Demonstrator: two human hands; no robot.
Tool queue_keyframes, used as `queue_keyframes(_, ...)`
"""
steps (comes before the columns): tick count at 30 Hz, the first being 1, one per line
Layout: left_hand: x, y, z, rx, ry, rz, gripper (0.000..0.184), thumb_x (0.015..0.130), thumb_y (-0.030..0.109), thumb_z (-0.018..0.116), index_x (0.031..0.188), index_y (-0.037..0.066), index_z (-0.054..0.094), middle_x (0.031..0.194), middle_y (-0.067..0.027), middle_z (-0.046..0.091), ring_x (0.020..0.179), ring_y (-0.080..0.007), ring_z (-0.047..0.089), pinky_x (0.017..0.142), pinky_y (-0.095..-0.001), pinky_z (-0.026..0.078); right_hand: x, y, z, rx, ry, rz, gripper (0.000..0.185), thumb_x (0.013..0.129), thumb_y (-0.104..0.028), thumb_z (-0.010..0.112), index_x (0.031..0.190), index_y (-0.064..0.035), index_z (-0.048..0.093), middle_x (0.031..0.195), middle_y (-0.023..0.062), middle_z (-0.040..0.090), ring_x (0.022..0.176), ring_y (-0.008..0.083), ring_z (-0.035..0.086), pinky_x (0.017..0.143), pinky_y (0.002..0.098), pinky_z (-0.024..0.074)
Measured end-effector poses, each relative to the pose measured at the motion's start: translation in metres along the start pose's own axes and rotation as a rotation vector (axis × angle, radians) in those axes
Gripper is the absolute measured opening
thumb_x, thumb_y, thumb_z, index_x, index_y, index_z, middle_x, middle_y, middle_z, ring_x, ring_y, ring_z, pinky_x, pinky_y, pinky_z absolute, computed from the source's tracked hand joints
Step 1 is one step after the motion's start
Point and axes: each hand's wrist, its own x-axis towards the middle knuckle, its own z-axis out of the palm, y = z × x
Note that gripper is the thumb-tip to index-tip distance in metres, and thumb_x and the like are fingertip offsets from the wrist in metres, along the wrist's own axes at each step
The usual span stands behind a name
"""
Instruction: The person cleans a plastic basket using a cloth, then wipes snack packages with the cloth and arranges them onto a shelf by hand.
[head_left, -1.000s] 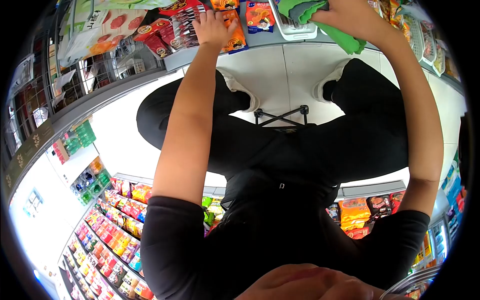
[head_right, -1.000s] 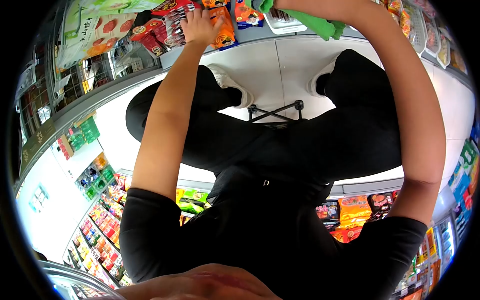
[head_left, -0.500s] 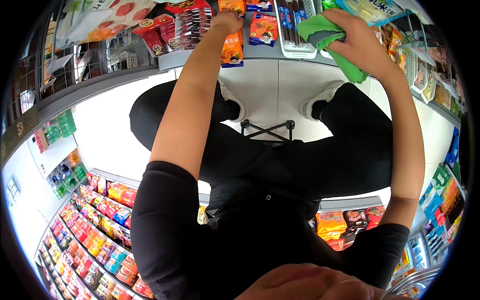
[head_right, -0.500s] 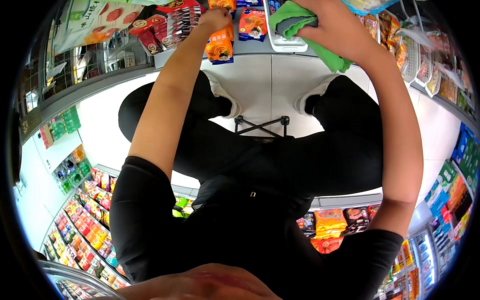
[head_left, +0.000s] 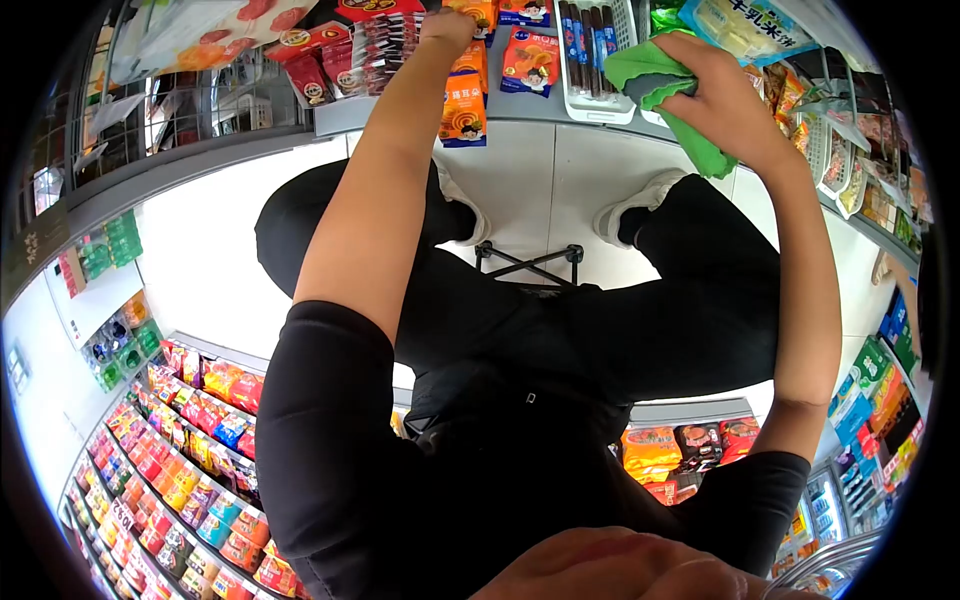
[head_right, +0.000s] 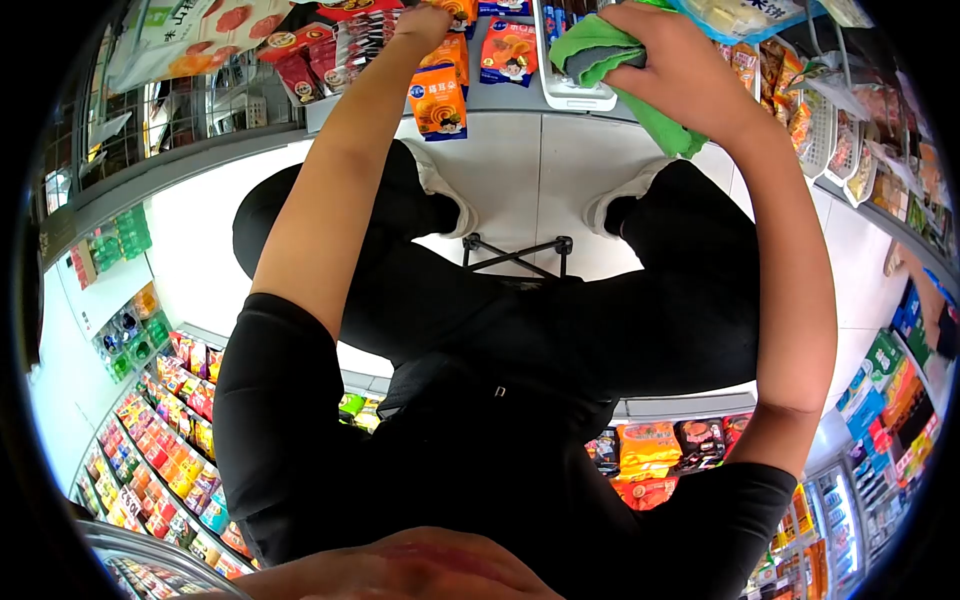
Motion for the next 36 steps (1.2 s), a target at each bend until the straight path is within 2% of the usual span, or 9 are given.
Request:
queue_keyframes(3,-0.006,0.001,0.005,0.097,0.121,0.029,0.028,0.091,0.031,0.067,0.113,0.016,0.076,0.114,-0.0029,0.074,0.114,-0.03,0.067,0.095,-0.0486,0.054,-0.002,0.005,0.005,-0.073,0.074,-0.013,0.048,0.08,-0.008,0.069,0.125,0.0042,0.058,0.114,0.0186,0.063,0.095,0.0348,0.061,0.086,0.0377,0.0504)
queue_keyframes(6,-0.021,-0.001,-0.019,-0.077,0.0,-0.001,0.029,0.098,0.023,0.056,0.116,0.01,0.074,0.125,-0.0144,0.07,0.117,-0.0322,0.067,0.1,-0.0477,0.051,0.001,0.004,-0.001,-0.012,-0.033,0.011,0.05,0.08,-0.009,0.07,0.127,0.0041,0.058,0.117,0.019,0.064,0.098,0.0354,0.062,0.088,0.0375,0.0507)
queue_keyframes(12,-0.028,-0.02,-0.059,-0.095,0.348,0.012,0.028,0.099,0.027,0.055,0.117,0.01,0.068,0.122,-0.0132,0.07,0.114,-0.0305,0.066,0.095,-0.049,0.051,-0.001,-0.001,0.0,-0.029,-0.011,0.046,0.05,0.08,-0.009,0.07,0.127,0.0037,0.058,0.119,0.0189,0.064,0.096,0.0362,0.063,0.087,0.0378,0.0517)
queue_keyframes(22,-0.051,-0.01,-0.076,-0.41,0.327,-0.155,0.031,0.093,0.022,0.063,0.118,0.004,0.064,0.123,-0.0184,0.066,0.105,-0.0362,0.069,0.085,-0.0496,0.056,-0.004,0.003,0.0,-0.037,0.039,0.019,0.049,0.081,-0.011,0.072,0.127,0.0022,0.06,0.115,0.017,0.065,0.094,0.0311,0.064,0.085,0.0353,0.0519)
queue_keyframes(25,-0.096,0.003,-0.128,-0.4,0.309,-0.051,0.034,0.092,0.026,0.064,0.116,0.003,0.065,0.119,-0.0196,0.067,0.1,-0.0387,0.068,0.086,-0.0502,0.056,-0.006,-0.001,-0.002,-0.045,0.03,0.055,0.05,0.08,-0.011,0.072,0.127,0.0019,0.06,0.114,0.0165,0.066,0.094,0.0303,0.064,0.085,0.0351,0.0522)
queue_keyframes(28,-0.131,0.023,-0.106,-0.448,0.099,0.195,0.036,0.089,0.039,0.071,0.116,0.015,0.072,0.115,-0.0045,0.071,0.117,-0.0289,0.064,0.095,-0.0475,0.053,-0.003,0.008,0.0,-0.062,0.021,-0.015,0.049,0.081,-0.01,0.072,0.127,0.0013,0.06,0.113,0.0156,0.066,0.093,0.0298,0.065,0.085,0.0347,0.0523)
queue_keyframes(30,-0.156,0.035,-0.078,-0.396,0.199,0.324,0.043,0.084,0.042,0.074,0.112,0.012,0.064,0.118,-0.0114,0.063,0.115,-0.0331,0.063,0.092,-0.0491,0.054,-0.002,0.011,0.004,-0.09,0.036,-0.078,0.048,0.081,-0.01,0.071,0.126,0.0008,0.062,0.112,0.0143,0.067,0.094,0.0287,0.065,0.085,0.0343,0.0522)
queue_keyframes(33,-0.183,0.062,-0.058,-0.301,0.07,0.201,0.052,0.079,0.041,0.081,0.119,0.013,0.062,0.122,-0.0101,0.061,0.118,-0.0302,0.06,0.095,-0.0473,0.051,0.001,-0.025,-0.012,-0.123,-0.021,-0.076,0.032,0.074,-0.012,0.07,0.102,0.0004,0.063,0.092,0.0222,0.065,0.089,0.0439,0.064,0.079,0.0484,0.0513)
queue_keyframes(36,-0.193,0.085,-0.041,-0.264,-0.058,0.127,0.053,0.078,0.037,0.084,0.121,0.015,0.063,0.123,-0.0089,0.062,0.12,-0.0283,0.058,0.098,-0.0462,0.048,-0.004,-0.022,-0.015,-0.129,0.028,-0.152,0.032,0.073,-0.012,0.07,0.102,0.0011,0.062,0.091,0.0233,0.065,0.089,0.045,0.064,0.078,0.0487,0.0511)
